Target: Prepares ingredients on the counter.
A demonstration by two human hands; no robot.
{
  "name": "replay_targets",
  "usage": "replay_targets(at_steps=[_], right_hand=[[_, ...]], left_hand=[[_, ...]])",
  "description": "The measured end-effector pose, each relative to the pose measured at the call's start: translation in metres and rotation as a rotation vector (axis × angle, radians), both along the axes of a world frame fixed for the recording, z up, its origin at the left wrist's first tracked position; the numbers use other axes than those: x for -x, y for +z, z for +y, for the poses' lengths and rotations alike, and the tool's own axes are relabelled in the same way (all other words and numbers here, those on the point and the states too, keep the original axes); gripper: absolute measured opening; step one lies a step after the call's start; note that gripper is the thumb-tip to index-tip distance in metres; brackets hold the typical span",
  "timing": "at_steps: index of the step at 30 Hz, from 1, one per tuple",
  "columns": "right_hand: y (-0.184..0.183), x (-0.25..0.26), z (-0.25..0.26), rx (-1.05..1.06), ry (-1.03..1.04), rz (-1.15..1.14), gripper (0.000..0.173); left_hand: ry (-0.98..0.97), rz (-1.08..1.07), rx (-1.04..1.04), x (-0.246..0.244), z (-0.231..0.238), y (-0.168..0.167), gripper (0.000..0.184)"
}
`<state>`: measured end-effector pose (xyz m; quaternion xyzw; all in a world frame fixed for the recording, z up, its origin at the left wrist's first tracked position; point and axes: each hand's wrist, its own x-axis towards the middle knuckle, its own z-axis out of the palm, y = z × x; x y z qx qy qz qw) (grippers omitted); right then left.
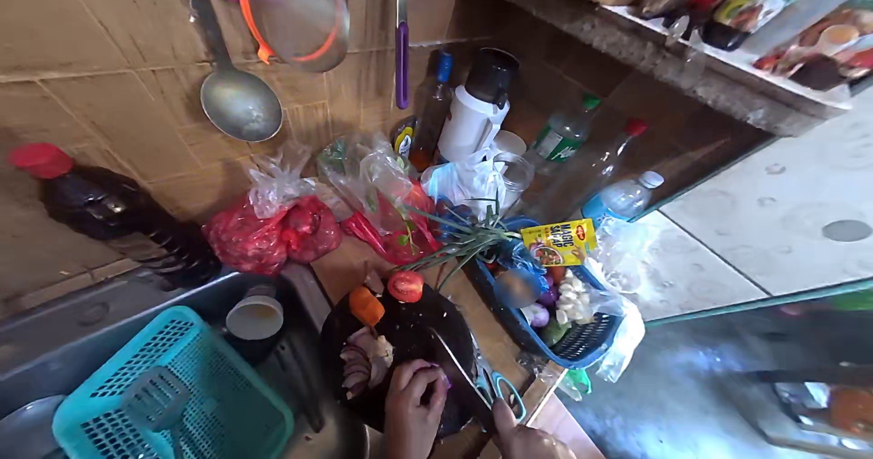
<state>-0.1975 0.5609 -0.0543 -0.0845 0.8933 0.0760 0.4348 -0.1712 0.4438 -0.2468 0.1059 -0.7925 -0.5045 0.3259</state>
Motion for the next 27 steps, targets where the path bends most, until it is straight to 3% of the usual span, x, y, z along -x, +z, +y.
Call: replay_targets(at_steps=[7,11,14,18,23,25,27], right_hand=[[-0.029,0.012,-0.013,-0.004,0.002,-0.062,0.065],[-0.046,0.022,-0.009,0.064,-0.019,-0.035,0.056],[-0.057,0.039,0.002,0.224,-0.014,-0.011,0.051],[-0.071,0.059,0.005,0.422,-0.024,0.027,0.048],[-0.045,0.043,0.0,0.333,-0.028,0.057,0.047],[-0.03,0.027,0.004,0.255,-0.012,0.062,0.047],[-0.016,0.01,0.016,0.193,0.004,0.061,0.048]], left_hand=[[0.03,-0.024,0.131,0.0,0.0,0.001,0.011],[0.029,-0.04,0.162,0.002,0.0,-0.003,0.014],[-0.05,-0.175,0.171,0.002,0.001,0.002,0.031],[-0.091,-0.201,0.163,0.004,-0.004,0.019,0.034],[-0.383,-0.8,0.231,0.002,-0.022,0.078,0.061],[-0.471,-0.829,0.211,-0.001,-0.03,0.077,0.061],[-0.4,-0.706,0.226,-0.009,-0.033,0.073,0.043]])
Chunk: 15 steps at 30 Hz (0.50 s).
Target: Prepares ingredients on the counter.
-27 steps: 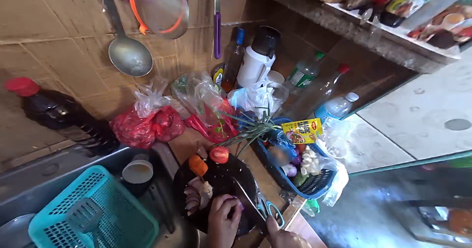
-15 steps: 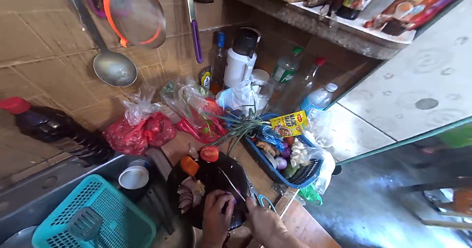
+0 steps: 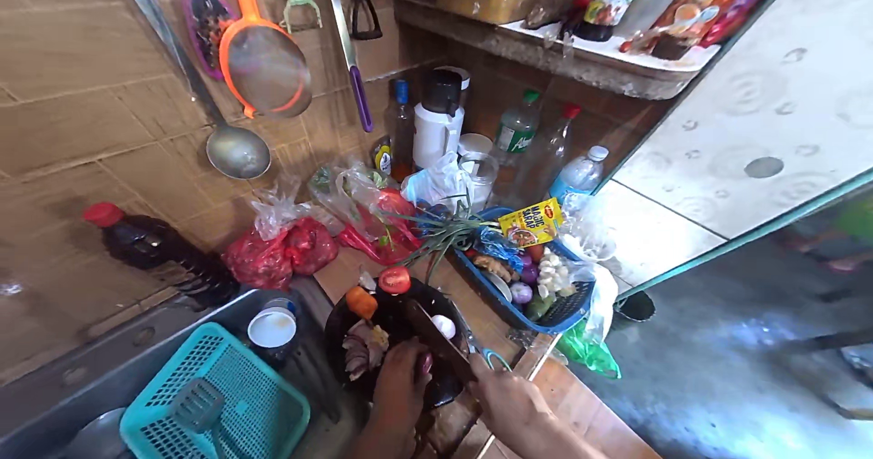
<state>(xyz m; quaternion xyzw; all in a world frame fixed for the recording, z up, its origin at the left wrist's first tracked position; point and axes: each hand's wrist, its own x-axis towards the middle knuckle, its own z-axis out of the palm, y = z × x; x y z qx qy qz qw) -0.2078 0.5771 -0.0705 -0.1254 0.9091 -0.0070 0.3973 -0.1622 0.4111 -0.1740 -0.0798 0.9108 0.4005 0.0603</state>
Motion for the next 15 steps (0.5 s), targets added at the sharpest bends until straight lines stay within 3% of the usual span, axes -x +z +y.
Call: replay_targets(at_steps=[2,11,15], right_hand=[[0.009,-0.015,0.014,-0.052,-0.01,-0.025,0.047],[0.022,-0.045,0.038,-0.099,0.036,-0.034,0.039],[0.015,-0.041,0.02,-0.151,0.01,-0.103,0.049]], left_hand=[[0.123,0.141,0.067,-0.006,0.005,-0.004,0.024],[0.053,0.036,0.061,0.001,0.012,0.005,0.023],[0.107,0.055,0.087,-0.001,0.018,0.004,0.02]])
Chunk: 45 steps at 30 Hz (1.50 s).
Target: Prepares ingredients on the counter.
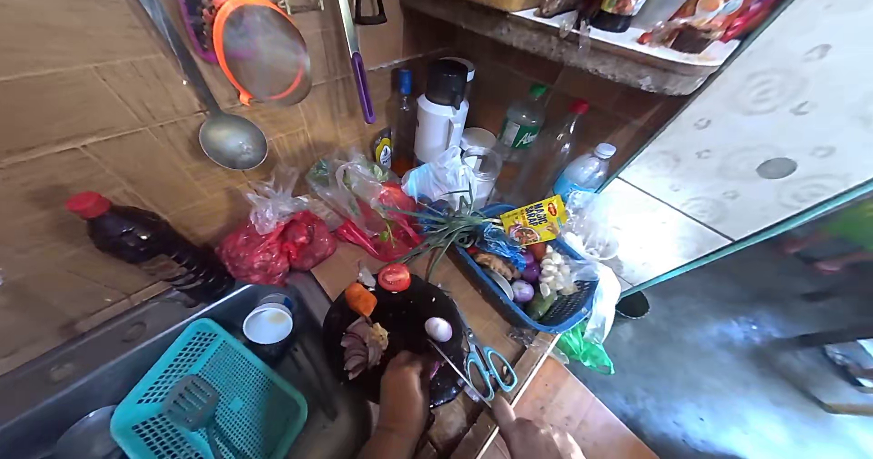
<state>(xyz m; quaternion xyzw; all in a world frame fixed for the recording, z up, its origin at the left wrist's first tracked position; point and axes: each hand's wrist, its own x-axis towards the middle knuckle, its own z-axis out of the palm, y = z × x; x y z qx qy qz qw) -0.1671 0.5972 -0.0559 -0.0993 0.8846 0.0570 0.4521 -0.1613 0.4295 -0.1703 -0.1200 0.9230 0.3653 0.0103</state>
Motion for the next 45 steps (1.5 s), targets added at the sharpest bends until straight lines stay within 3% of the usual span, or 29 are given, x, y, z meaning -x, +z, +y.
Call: replay_targets(at_steps=[5,8,11,15,17,24,28,31,39,43,45], right_hand=[[-0.028,0.021,-0.017,0.001,0.029,-0.002,0.064],[-0.004,0.023,-0.011,0.015,0.02,0.002,0.048],[0.013,0.011,-0.009,-0.003,0.05,-0.014,0.048],[-0.026,0.021,-0.023,-0.005,0.058,0.0,0.07],[-0.038,0.031,-0.032,0.026,0.071,0.025,0.071],[0.009,0.016,-0.015,-0.002,0.076,0.013,0.049],[-0.018,0.016,-0.02,-0.01,0.072,0.003,0.067],[-0.038,0.029,-0.035,0.016,0.074,0.03,0.069],[0.011,0.018,-0.014,-0.035,0.109,0.01,0.052],[-0.029,0.026,-0.016,0.015,0.082,-0.005,0.063],[-0.045,0.037,-0.021,0.088,0.051,0.009,0.057]], left_hand=[[0.03,-0.003,0.031,-0.001,0.004,0.003,0.021],[0.043,0.02,0.014,-0.002,0.004,0.002,0.02],[0.054,0.031,0.031,-0.005,0.007,0.002,0.02],[0.069,0.196,0.033,-0.008,0.007,-0.012,0.014],[0.062,0.193,0.021,-0.008,0.005,-0.015,0.016],[0.08,0.131,0.002,-0.012,0.008,-0.01,0.018],[0.095,0.233,-0.005,-0.013,0.007,-0.021,0.014],[0.084,0.218,-0.025,-0.013,0.005,-0.023,0.016],[0.07,0.125,-0.034,-0.013,0.004,-0.011,0.019],[0.082,0.297,-0.009,-0.014,0.004,-0.027,0.015],[0.072,0.361,-0.001,-0.015,0.004,-0.034,0.014]])
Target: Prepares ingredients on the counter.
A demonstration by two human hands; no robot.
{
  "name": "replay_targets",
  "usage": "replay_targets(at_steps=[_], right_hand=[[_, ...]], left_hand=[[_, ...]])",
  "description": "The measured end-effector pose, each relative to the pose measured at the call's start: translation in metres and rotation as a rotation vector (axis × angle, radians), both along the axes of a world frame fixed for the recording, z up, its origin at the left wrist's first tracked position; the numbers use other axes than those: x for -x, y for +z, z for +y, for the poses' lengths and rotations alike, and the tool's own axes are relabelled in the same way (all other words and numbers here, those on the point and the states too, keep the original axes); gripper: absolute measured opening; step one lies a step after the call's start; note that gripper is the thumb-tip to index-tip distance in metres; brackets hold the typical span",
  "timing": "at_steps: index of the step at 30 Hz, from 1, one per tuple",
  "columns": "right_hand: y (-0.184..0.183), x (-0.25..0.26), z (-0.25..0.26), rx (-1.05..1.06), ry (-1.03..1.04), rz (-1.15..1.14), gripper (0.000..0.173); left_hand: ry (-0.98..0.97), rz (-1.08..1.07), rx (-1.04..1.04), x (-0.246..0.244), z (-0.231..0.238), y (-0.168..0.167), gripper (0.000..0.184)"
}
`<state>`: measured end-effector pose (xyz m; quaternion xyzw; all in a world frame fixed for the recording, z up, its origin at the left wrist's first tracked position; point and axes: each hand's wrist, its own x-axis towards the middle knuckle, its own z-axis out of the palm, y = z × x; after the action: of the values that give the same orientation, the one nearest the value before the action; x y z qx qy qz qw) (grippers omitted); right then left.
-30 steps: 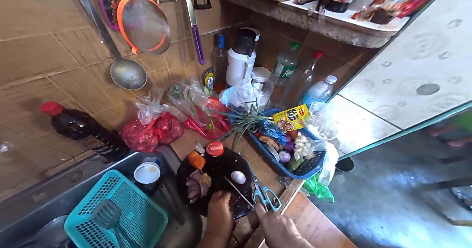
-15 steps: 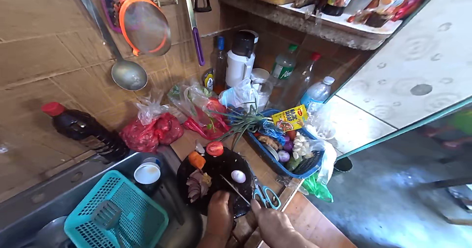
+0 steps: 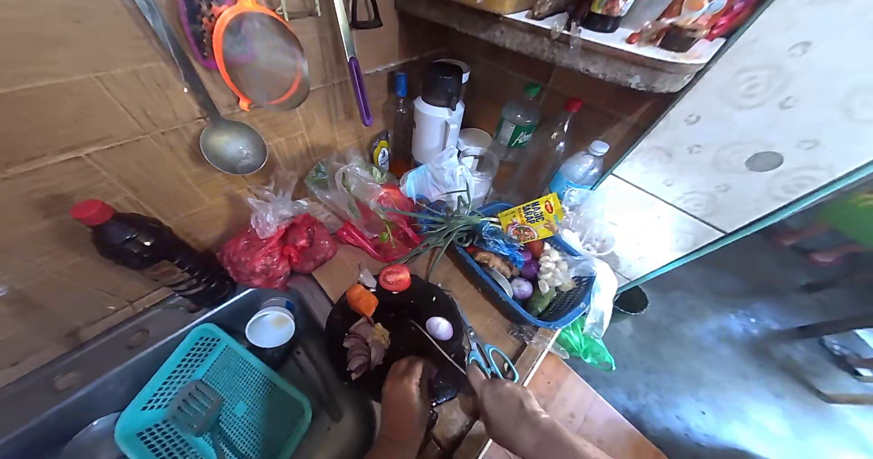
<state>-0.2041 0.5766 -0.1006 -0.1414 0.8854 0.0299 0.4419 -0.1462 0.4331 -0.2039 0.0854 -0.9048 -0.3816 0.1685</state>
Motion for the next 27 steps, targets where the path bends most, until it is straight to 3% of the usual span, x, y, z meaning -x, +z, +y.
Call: replay_targets(at_steps=[4,7,13,17,20,27], right_hand=[[-0.011,0.023,0.0,0.143,-0.024,0.014,0.05],[-0.003,0.027,-0.007,0.105,-0.037,0.039,0.048],[0.01,0.021,-0.005,0.034,-0.043,0.063,0.049],[0.025,0.009,0.004,-0.01,-0.026,0.05,0.046],[0.032,0.004,0.009,-0.029,-0.009,0.019,0.045],[-0.006,0.021,-0.018,0.042,-0.069,0.024,0.058]], left_hand=[[-0.104,0.086,0.096,-0.001,0.0,-0.019,0.024],[-0.17,0.008,0.147,0.004,-0.002,-0.019,0.032],[-0.237,-0.523,0.088,0.03,-0.003,0.037,0.033],[-0.134,-0.288,-0.077,0.027,-0.007,0.022,0.019],[-0.094,-0.19,-0.08,0.024,-0.006,0.017,0.014],[-0.079,-0.118,-0.11,0.022,-0.007,0.007,0.01]])
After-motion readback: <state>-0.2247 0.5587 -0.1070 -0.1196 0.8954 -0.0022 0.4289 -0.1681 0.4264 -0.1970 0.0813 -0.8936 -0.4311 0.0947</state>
